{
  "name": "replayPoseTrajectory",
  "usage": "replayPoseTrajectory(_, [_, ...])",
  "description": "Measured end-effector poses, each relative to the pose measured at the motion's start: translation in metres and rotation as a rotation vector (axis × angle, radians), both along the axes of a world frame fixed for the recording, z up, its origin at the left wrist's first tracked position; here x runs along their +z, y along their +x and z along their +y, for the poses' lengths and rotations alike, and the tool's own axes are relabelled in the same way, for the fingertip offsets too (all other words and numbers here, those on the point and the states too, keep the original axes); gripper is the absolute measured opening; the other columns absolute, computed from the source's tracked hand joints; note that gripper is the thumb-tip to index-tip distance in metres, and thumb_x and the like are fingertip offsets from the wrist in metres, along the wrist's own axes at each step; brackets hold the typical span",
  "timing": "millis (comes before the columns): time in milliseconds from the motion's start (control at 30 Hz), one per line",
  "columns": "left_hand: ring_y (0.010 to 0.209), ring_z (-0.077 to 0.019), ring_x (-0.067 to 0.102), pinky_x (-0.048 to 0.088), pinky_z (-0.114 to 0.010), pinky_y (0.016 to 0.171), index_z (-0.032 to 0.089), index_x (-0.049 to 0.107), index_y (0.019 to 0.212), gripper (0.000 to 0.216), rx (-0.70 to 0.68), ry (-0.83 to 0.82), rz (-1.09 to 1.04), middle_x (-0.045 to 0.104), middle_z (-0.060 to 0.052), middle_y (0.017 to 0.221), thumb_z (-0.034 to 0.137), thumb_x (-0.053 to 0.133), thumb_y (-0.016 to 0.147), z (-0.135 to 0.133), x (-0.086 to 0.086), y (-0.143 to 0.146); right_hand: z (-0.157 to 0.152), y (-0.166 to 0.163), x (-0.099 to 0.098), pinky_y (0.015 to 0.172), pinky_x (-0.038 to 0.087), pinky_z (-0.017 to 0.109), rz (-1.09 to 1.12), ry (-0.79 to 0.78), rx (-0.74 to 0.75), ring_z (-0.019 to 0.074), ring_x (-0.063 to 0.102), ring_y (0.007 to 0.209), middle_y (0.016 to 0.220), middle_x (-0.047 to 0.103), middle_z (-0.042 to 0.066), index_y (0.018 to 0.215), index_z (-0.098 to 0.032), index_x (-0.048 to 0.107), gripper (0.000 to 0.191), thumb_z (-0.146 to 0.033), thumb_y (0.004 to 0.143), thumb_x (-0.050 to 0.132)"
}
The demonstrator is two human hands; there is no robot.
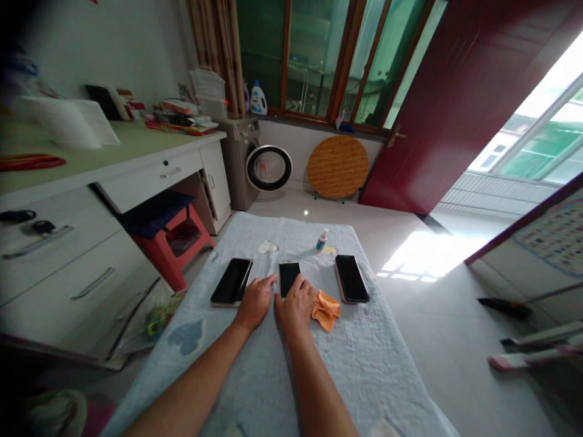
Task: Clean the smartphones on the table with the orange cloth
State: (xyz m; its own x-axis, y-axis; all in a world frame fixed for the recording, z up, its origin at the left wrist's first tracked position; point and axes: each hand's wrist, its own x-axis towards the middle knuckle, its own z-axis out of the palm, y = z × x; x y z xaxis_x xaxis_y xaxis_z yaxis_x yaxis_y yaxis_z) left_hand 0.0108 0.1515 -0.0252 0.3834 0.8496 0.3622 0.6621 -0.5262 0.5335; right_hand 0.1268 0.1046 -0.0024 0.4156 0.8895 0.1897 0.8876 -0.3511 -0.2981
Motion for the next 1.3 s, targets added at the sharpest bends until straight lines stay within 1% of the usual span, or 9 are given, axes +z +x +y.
replayPoseTrajectory(133, [0.099,-0.0193,0.061,0.047,-0.034,0.092,0.017,0.056,0.125,0.053,0.007,-0.003,-0.016,0.070,-0.007,0.107,0.001,0.038,0.078,0.000,-0.001,0.000,0.005,0.001,0.005,0.088,0.032,0.041,-0.005,-0.016,-0.008,0.0324,0.052,0.098,0.106,0.059,0.019,0.127,-0.007,0.049,0.066,-0.041,0.072,0.061])
replayPoseTrajectory(233, [0.098,-0.0195,0.061,0.048,-0.033,0.091,0.017,0.055,0.126,0.054,0.018,-0.008,-0.032,0.070,-0.007,0.104,0.000,0.037,0.078,0.001,-0.003,0.000,0.008,0.001,0.007,0.087,0.033,0.041,-0.005,-0.003,-0.026,0.0332,0.052,0.096,0.104,0.059,0.019,0.130,-0.005,0.047,0.070,-0.039,0.070,0.061])
replayPoseTrajectory(333, [0.098,-0.0194,0.061,0.048,-0.033,0.091,0.016,0.055,0.127,0.054,0.019,-0.011,-0.041,0.070,-0.007,0.104,0.000,0.037,0.078,0.002,-0.005,0.000,0.006,0.002,0.008,0.087,0.034,0.042,0.003,0.037,-0.019,0.0330,0.051,0.096,0.104,0.058,0.019,0.133,-0.005,0.045,0.072,-0.037,0.070,0.059])
replayPoseTrajectory(500, [0.097,-0.0208,0.060,0.047,-0.034,0.091,0.014,0.056,0.125,0.050,0.013,0.000,0.007,0.069,-0.008,0.105,0.001,0.038,0.080,0.000,-0.004,0.000,-0.006,0.010,0.016,0.089,0.035,0.042,0.030,0.168,0.073,0.0309,0.048,0.098,0.107,0.056,0.016,0.133,-0.008,0.044,0.069,-0.034,0.071,0.058])
replayPoseTrajectory(633, [0.096,-0.0220,0.059,0.046,-0.036,0.092,0.012,0.059,0.120,0.043,-0.010,0.025,0.068,0.069,-0.009,0.105,0.003,0.042,0.081,0.000,-0.004,0.000,-0.017,0.036,0.032,0.091,0.036,0.043,0.054,0.307,0.081,0.0310,0.046,0.104,0.114,0.053,0.016,0.134,-0.011,0.041,0.069,-0.036,0.072,0.058])
replayPoseTrajectory(767, [0.098,-0.0211,0.058,0.046,-0.035,0.092,0.015,0.062,0.116,0.040,-0.025,0.045,0.064,0.069,-0.007,0.110,0.004,0.043,0.082,0.001,-0.005,0.001,-0.023,0.087,0.040,0.093,0.034,0.045,0.028,0.426,0.012,0.0313,0.046,0.107,0.116,0.053,0.016,0.133,-0.013,0.041,0.067,-0.040,0.074,0.056])
replayPoseTrajectory(900, [0.100,-0.0215,0.058,0.046,-0.036,0.093,0.015,0.063,0.113,0.039,-0.037,0.055,0.051,0.068,-0.008,0.112,0.005,0.044,0.081,-0.001,-0.002,0.002,-0.024,0.138,0.033,0.094,0.032,0.046,-0.043,0.442,-0.084,0.0321,0.049,0.106,0.114,0.057,0.019,0.131,-0.008,0.043,0.067,-0.043,0.074,0.054])
replayPoseTrajectory(1000, [0.099,-0.0221,0.059,0.046,-0.037,0.093,0.015,0.064,0.113,0.040,-0.041,0.066,0.042,0.069,-0.007,0.111,0.004,0.044,0.080,-0.001,0.000,0.002,-0.022,0.160,0.023,0.095,0.031,0.047,-0.076,0.414,-0.122,0.0331,0.049,0.109,0.118,0.057,0.022,0.131,-0.006,0.043,0.069,-0.043,0.073,0.054])
replayPoseTrajectory(1300, [0.097,-0.0218,0.059,0.047,-0.036,0.092,0.017,0.065,0.110,0.040,-0.039,0.076,0.027,0.069,-0.006,0.110,0.003,0.045,0.079,-0.001,0.000,0.002,-0.016,0.172,0.002,0.094,0.031,0.045,-0.105,0.364,-0.160,0.0332,0.049,0.110,0.120,0.056,0.023,0.131,-0.006,0.042,0.068,-0.039,0.074,0.053])
